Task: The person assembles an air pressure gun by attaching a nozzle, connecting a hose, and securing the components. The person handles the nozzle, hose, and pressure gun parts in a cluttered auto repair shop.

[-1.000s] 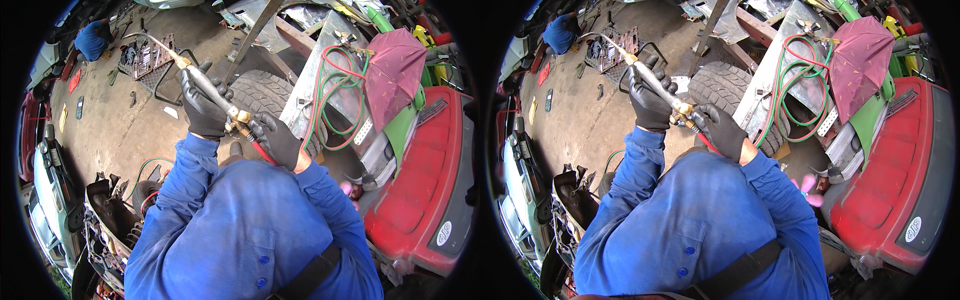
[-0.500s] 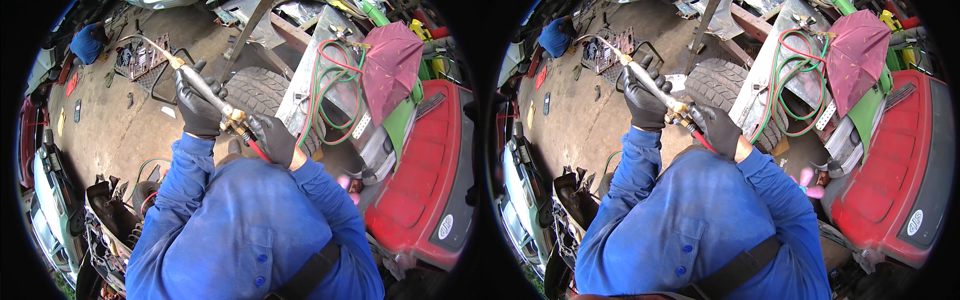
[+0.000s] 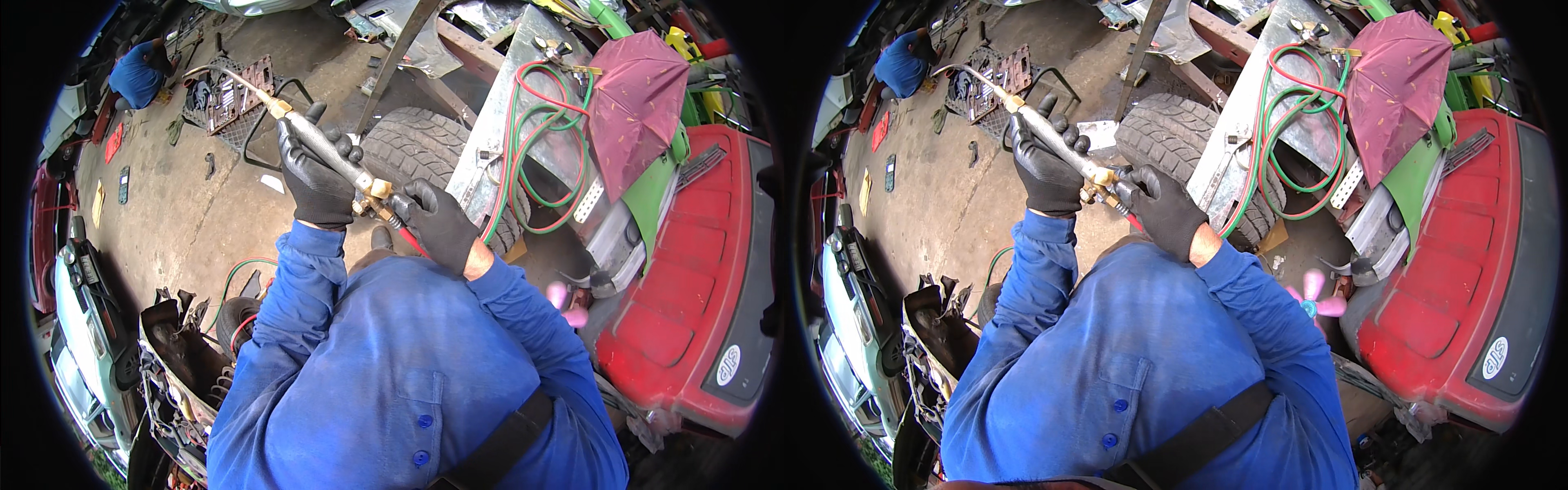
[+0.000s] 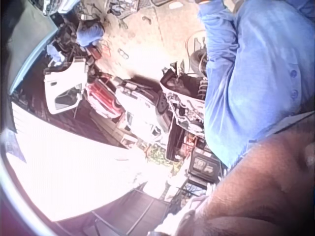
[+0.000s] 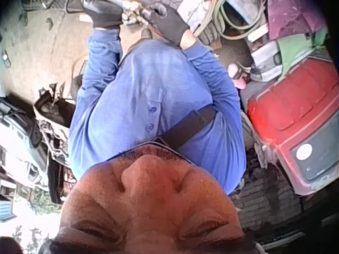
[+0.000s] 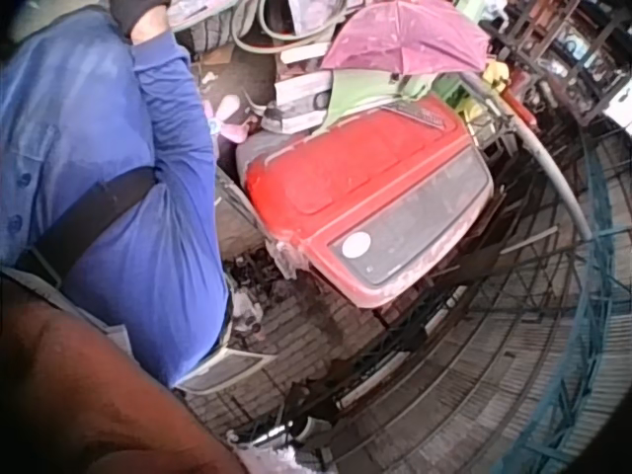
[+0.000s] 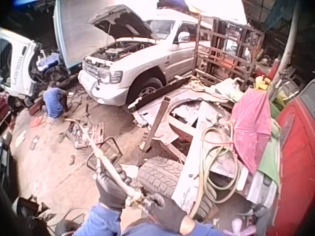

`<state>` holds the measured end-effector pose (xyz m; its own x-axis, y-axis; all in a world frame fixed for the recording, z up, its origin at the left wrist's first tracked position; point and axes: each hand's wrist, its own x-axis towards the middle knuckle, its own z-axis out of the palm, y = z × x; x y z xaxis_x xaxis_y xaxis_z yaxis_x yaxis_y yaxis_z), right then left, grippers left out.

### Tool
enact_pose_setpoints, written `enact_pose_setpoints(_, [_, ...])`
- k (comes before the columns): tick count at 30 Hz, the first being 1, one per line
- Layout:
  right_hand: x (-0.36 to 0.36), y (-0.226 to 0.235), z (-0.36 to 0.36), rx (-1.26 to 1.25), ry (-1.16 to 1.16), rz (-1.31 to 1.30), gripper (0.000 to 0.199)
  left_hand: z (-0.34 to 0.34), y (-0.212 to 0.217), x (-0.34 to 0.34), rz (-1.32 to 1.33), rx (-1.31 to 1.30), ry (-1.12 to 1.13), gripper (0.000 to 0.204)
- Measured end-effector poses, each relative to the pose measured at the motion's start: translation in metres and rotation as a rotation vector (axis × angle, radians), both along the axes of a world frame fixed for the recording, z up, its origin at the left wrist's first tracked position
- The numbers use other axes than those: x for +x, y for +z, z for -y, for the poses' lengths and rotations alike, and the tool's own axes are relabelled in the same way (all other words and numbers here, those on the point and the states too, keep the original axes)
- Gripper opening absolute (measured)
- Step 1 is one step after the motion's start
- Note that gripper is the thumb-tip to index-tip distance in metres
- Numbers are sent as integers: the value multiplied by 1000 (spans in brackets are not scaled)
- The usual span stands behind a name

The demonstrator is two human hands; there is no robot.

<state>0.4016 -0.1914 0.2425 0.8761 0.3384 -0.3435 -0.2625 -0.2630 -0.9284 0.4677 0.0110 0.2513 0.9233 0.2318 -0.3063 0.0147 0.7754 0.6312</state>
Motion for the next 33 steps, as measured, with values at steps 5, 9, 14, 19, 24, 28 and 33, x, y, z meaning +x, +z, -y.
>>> enact_pose_setpoints(5, [0, -1, -1, 44, 18, -119, 45, -2, -1, -1, -8, 2, -10, 71])
enact_pose_setpoints(9, [-1, 1, -1, 64, 2, -190, 44, -4, -1, -2, -2, 9, 2, 70])
enact_pose_setpoints(14, [-1, -2, -6, -135, 121, 569, 38, -7, -6, -3, 30, -18, -21, 69])
enact_pose_setpoints(19, [-4, -10, -10, 48, 26, -210, 40, -14, -19, -3, 18, 40, -12, 70])
enact_pose_setpoints(24, [-16, -20, -19, 91, -54, -91, 43, -13, -34, -9, -20, -51, -54, 65])
enact_pose_setpoints(28, [-24, -29, -17, 41, -23, -184, 36, -12, -42, -16, -70, -69, -62, 64])
enact_pose_setpoints(33, [-33, -35, -27, -10, -31, 82, 34, -16, -49, -19, -68, -110, -114, 64])
